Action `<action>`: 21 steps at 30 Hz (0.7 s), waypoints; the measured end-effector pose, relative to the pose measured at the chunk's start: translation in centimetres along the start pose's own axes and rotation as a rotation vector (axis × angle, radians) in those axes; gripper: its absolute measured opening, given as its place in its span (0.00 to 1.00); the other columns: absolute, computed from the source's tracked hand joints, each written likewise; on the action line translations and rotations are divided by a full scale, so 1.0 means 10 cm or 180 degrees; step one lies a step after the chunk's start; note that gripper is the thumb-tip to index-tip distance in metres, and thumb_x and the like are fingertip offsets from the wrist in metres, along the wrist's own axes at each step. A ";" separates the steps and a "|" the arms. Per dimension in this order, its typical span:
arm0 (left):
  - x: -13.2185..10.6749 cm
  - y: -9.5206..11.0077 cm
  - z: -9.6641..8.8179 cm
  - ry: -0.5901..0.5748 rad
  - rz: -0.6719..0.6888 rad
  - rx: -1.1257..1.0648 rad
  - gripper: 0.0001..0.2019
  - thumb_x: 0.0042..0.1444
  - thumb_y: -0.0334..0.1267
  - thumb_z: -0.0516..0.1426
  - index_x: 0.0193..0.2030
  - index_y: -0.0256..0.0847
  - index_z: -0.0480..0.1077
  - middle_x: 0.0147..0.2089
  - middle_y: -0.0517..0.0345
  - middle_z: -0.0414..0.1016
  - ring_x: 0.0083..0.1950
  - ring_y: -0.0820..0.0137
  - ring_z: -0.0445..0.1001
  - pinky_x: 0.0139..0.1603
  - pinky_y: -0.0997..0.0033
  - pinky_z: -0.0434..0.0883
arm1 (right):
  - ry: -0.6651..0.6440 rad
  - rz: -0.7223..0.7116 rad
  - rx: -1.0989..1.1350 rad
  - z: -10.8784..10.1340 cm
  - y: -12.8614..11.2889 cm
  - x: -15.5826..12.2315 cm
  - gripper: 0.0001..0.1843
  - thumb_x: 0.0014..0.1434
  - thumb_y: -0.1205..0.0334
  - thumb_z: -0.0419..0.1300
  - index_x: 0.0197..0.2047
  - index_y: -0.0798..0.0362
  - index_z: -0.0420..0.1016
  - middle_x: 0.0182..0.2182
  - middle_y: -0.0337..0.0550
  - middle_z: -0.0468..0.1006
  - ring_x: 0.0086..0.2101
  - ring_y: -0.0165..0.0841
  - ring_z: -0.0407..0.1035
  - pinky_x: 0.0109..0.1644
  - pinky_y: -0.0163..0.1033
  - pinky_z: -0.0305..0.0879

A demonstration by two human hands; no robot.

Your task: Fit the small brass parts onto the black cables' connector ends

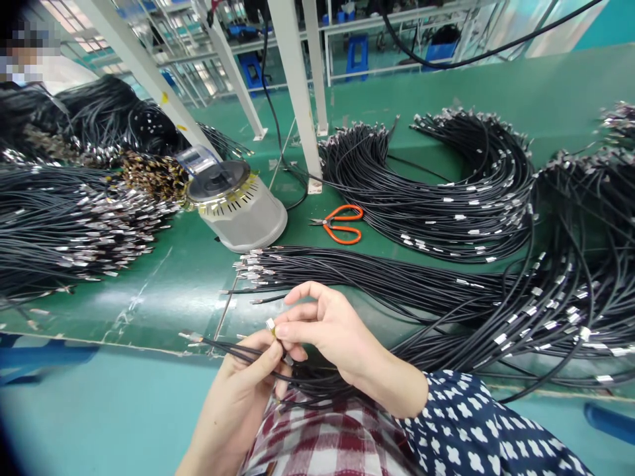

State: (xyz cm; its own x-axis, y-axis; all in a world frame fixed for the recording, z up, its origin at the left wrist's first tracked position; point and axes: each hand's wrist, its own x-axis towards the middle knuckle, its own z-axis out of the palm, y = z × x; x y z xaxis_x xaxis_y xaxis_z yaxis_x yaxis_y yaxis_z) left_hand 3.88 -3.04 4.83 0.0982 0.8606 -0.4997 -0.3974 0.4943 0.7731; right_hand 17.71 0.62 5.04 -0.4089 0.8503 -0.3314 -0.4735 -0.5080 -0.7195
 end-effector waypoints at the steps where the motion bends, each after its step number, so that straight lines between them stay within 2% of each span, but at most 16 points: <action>1: 0.01 0.00 0.00 -0.0046 -0.0045 -0.0042 0.08 0.48 0.37 0.67 0.24 0.35 0.76 0.24 0.55 0.77 0.20 0.76 0.67 0.18 0.80 0.64 | 0.0007 0.0001 0.0009 0.00 0.00 0.00 0.20 0.45 0.64 0.73 0.36 0.53 0.66 0.24 0.36 0.78 0.17 0.22 0.61 0.23 0.30 0.59; 6: 0.06 0.02 -0.01 -0.0326 -0.0193 -0.0162 0.10 0.49 0.39 0.66 0.25 0.34 0.76 0.24 0.53 0.78 0.18 0.78 0.66 0.19 0.80 0.63 | 0.0035 -0.0131 0.0059 -0.04 0.06 0.03 0.15 0.51 0.65 0.68 0.38 0.53 0.66 0.24 0.34 0.76 0.16 0.23 0.63 0.26 0.32 0.63; 9: 0.08 0.03 -0.02 -0.0349 -0.0215 -0.0184 0.11 0.50 0.40 0.66 0.25 0.34 0.76 0.25 0.53 0.78 0.17 0.79 0.66 0.19 0.80 0.62 | 0.0175 -0.0276 -0.0102 -0.04 0.07 0.03 0.12 0.54 0.61 0.66 0.40 0.53 0.69 0.31 0.39 0.78 0.18 0.23 0.65 0.27 0.33 0.64; 11: 0.09 0.02 -0.03 -0.0342 -0.0204 -0.0147 0.11 0.51 0.40 0.66 0.25 0.33 0.75 0.25 0.53 0.78 0.17 0.79 0.66 0.19 0.80 0.62 | 0.0167 -0.0326 -0.0377 -0.03 0.06 0.02 0.12 0.57 0.57 0.65 0.40 0.54 0.71 0.29 0.37 0.76 0.19 0.23 0.63 0.26 0.33 0.62; 14: 0.07 -0.02 -0.04 -0.0197 -0.0036 -0.0011 0.09 0.51 0.39 0.65 0.28 0.34 0.76 0.24 0.56 0.76 0.19 0.77 0.67 0.19 0.80 0.63 | 0.0072 -0.0369 -0.1131 0.00 0.04 0.02 0.12 0.56 0.55 0.65 0.39 0.55 0.74 0.23 0.35 0.71 0.21 0.25 0.63 0.28 0.34 0.61; 16: 0.05 -0.04 -0.04 0.0026 0.0118 0.0101 0.08 0.52 0.40 0.65 0.35 0.36 0.77 0.23 0.60 0.73 0.20 0.76 0.68 0.19 0.79 0.64 | 0.0091 -0.0510 -0.1552 0.00 0.01 0.02 0.10 0.55 0.57 0.65 0.36 0.55 0.75 0.27 0.38 0.73 0.26 0.28 0.67 0.32 0.36 0.63; 19: 0.02 -0.02 -0.06 0.0189 0.0226 0.0161 0.11 0.55 0.41 0.63 0.43 0.38 0.75 0.26 0.60 0.73 0.22 0.74 0.69 0.21 0.77 0.66 | 0.0172 -0.0786 -0.1750 -0.02 -0.03 0.02 0.07 0.57 0.59 0.63 0.34 0.55 0.74 0.30 0.41 0.75 0.31 0.31 0.69 0.37 0.38 0.65; 21: 0.01 0.01 -0.09 0.0226 0.0274 0.0087 0.11 0.55 0.40 0.63 0.43 0.39 0.75 0.30 0.58 0.75 0.25 0.74 0.70 0.24 0.76 0.68 | 0.0178 -0.0822 -0.1751 -0.02 -0.07 0.00 0.06 0.57 0.60 0.62 0.34 0.54 0.74 0.29 0.40 0.75 0.30 0.30 0.69 0.36 0.37 0.65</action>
State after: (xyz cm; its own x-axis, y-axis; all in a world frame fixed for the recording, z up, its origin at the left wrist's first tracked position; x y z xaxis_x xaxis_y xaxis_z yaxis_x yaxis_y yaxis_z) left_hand 3.04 -2.96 4.52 -0.0005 0.8896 -0.4568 -0.3765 0.4230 0.8242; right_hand 18.23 0.97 5.38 -0.2860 0.9501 -0.1249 -0.0732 -0.1516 -0.9857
